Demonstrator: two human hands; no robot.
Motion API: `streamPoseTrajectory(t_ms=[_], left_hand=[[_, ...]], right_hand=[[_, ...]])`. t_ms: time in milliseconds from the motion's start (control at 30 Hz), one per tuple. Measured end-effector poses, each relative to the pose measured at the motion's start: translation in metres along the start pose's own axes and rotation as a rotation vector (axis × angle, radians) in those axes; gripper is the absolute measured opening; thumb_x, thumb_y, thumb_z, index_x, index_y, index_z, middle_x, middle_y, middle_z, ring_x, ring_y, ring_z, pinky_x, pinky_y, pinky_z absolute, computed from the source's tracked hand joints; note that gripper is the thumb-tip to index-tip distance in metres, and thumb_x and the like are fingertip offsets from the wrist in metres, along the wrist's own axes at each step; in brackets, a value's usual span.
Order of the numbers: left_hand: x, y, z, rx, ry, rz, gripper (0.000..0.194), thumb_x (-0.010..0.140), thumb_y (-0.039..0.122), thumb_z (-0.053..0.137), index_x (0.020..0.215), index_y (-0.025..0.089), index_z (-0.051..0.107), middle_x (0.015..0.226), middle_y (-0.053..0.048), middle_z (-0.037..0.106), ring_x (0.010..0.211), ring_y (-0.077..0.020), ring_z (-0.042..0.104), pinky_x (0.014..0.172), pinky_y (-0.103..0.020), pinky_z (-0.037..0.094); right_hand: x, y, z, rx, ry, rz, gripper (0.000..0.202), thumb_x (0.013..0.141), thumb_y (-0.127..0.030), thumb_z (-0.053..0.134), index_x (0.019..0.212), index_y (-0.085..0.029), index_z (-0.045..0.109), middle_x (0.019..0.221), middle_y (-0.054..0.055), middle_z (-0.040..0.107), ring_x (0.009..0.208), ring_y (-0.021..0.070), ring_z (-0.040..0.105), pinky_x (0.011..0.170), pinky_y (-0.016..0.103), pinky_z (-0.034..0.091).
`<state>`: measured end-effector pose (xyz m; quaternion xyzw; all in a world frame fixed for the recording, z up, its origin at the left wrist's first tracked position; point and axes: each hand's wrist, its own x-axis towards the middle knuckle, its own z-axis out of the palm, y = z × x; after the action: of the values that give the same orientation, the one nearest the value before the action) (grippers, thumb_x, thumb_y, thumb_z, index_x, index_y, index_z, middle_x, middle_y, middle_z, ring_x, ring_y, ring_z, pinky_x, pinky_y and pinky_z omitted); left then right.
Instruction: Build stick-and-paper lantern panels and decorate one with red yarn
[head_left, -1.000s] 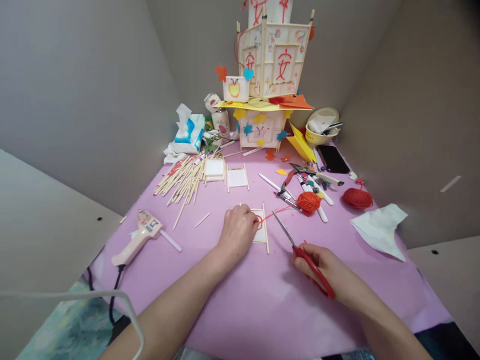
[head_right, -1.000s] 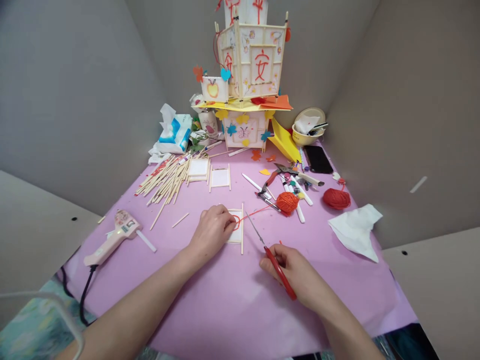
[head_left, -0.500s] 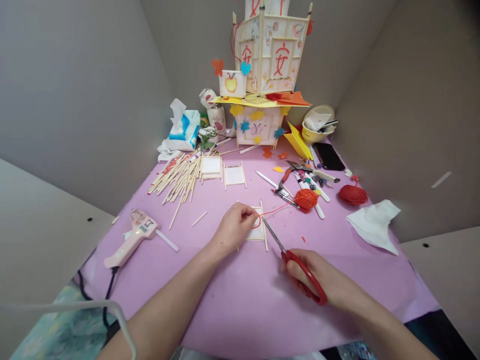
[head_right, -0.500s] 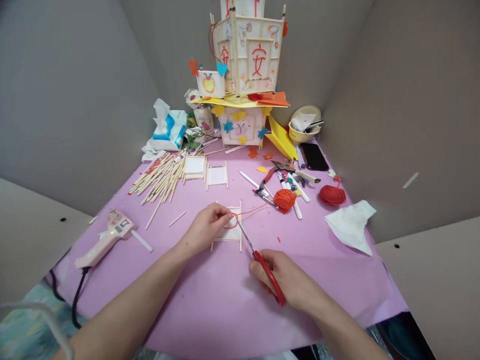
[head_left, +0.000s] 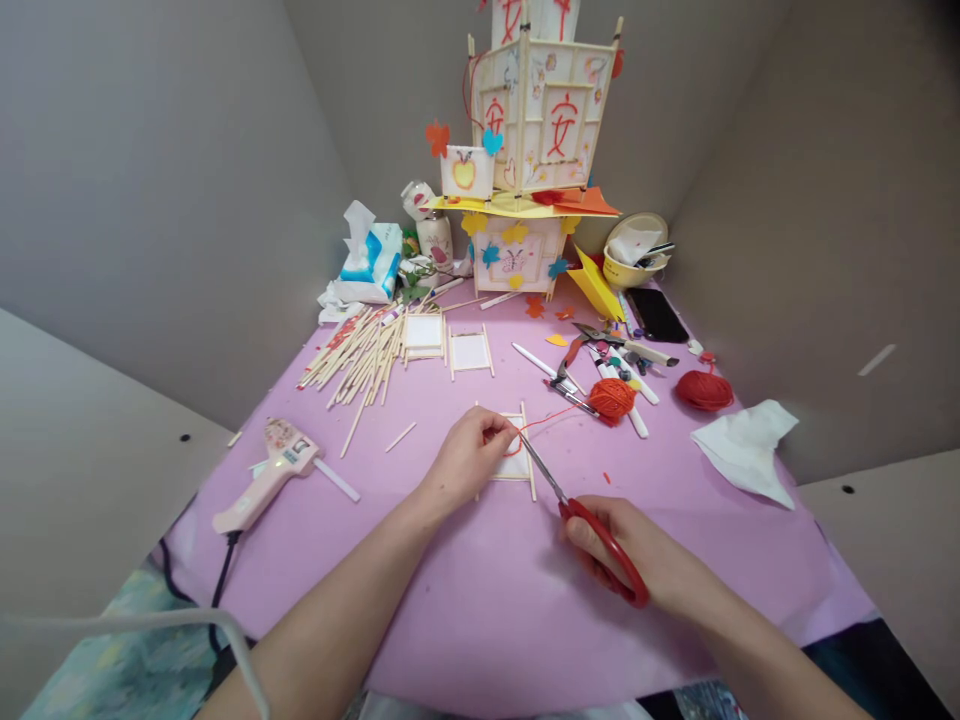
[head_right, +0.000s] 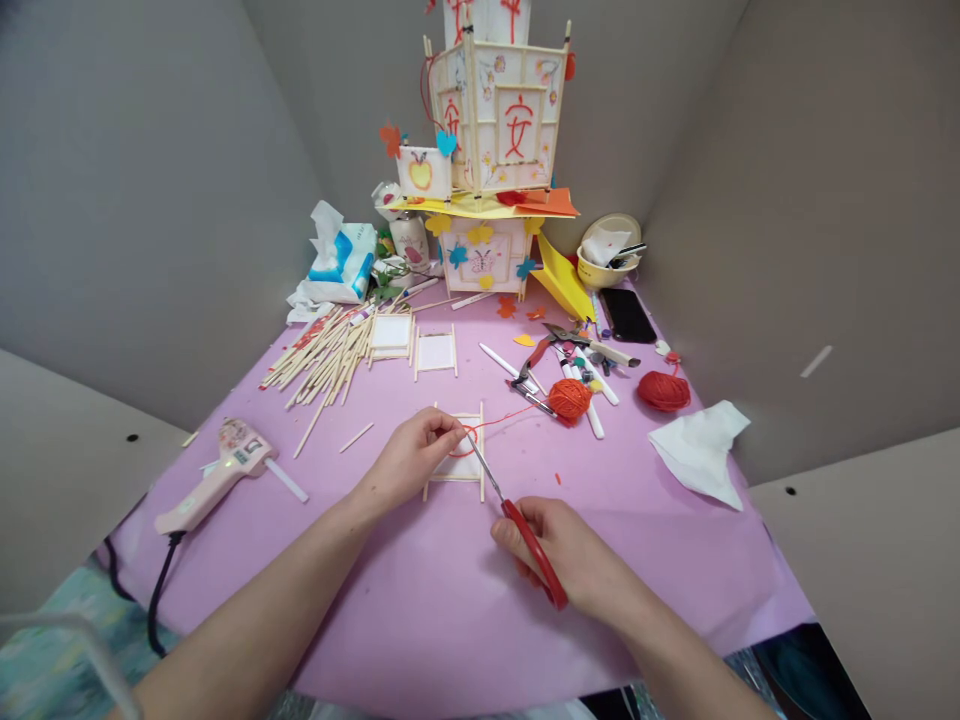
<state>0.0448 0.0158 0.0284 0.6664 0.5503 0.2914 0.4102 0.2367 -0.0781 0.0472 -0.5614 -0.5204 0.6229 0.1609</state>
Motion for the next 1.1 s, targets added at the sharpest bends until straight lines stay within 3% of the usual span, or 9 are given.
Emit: streamPoseTrajectory(t_ms=[500,567,633,733,833,933,1000,1100], left_hand=[[-0.001,-0.003,0.001,-0.021,0.020,-0.019,0.017,0.083,0.029,0.056,0.075,0.017,0.064,0.076,-0.002,0.062,0.074,-0.0160,0.056,0.070,-0.027,0.041],[-0.001,-0.004,-0.001,-0.052,0.046,-0.031,0.017,0.083,0.031,0.056,0.077,0.017,0.065,0.077,-0.002,0.064,0.075,-0.0160,0.057,0.071,-0.027,0.042],[0.000,-0.005,-0.005,-0.118,0.091,-0.049,0.017,0.083,0.032,0.057,0.080,0.017,0.064,0.080,-0.002,0.065,0.076,-0.0158,0.058,0.072,-0.027,0.043],[0.001,-0.006,-0.011,-0.247,0.148,-0.095,0.019,0.083,0.035,0.057,0.082,0.017,0.062,0.079,-0.001,0.065,0.075,-0.0147,0.058,0.072,-0.026,0.044],[0.001,-0.006,-0.014,-0.321,0.165,-0.136,0.020,0.082,0.037,0.058,0.080,0.018,0.061,0.076,0.000,0.064,0.070,-0.0132,0.057,0.069,-0.024,0.043],[0.000,-0.007,-0.012,-0.353,0.148,-0.141,0.020,0.081,0.037,0.059,0.081,0.017,0.061,0.076,-0.001,0.064,0.069,-0.0127,0.056,0.068,-0.024,0.042],[0.000,-0.008,-0.008,-0.346,0.131,-0.140,0.020,0.081,0.036,0.059,0.082,0.016,0.062,0.077,-0.001,0.064,0.070,-0.0130,0.057,0.068,-0.024,0.043],[-0.002,-0.009,-0.003,-0.331,0.113,-0.126,0.019,0.081,0.035,0.059,0.083,0.016,0.062,0.078,-0.001,0.064,0.073,-0.0137,0.058,0.069,-0.024,0.043]], right_hand=[[0.009,0.009,0.001,-0.038,0.054,0.011,0.042,0.085,-0.056,0.055,0.067,-0.021,0.043,0.051,-0.006,0.044,0.045,0.0081,0.037,0.046,0.024,0.026],[0.008,0.012,-0.007,-0.163,0.147,-0.025,0.043,0.084,-0.057,0.055,0.066,-0.021,0.043,0.056,-0.003,0.050,0.050,0.0105,0.042,0.050,0.025,0.030],[0.004,0.020,-0.022,-0.402,0.353,-0.051,0.040,0.084,-0.057,0.055,0.070,-0.021,0.048,0.066,0.002,0.058,0.060,0.0153,0.050,0.055,0.027,0.033],[-0.002,0.041,-0.052,-0.789,0.655,0.061,0.034,0.088,-0.054,0.048,0.088,-0.021,0.056,0.075,0.008,0.064,0.067,0.0236,0.058,0.056,0.030,0.033],[-0.008,0.067,-0.080,-0.952,0.677,0.062,0.032,0.092,-0.047,0.041,0.088,-0.019,0.057,0.084,0.012,0.065,0.073,0.0262,0.062,0.061,0.034,0.039],[-0.011,0.082,-0.095,-1.062,0.727,0.005,0.035,0.091,-0.044,0.042,0.098,-0.016,0.061,0.098,0.017,0.064,0.086,0.0309,0.062,0.069,0.039,0.044],[-0.012,0.078,-0.094,-1.120,0.776,-0.047,0.037,0.092,-0.042,0.041,0.103,-0.013,0.062,0.107,0.020,0.062,0.095,0.0341,0.059,0.076,0.042,0.045],[-0.005,0.046,-0.073,-1.102,0.867,-0.182,0.039,0.095,-0.041,0.040,0.109,-0.012,0.062,0.113,0.019,0.061,0.104,0.0338,0.055,0.089,0.045,0.043]])
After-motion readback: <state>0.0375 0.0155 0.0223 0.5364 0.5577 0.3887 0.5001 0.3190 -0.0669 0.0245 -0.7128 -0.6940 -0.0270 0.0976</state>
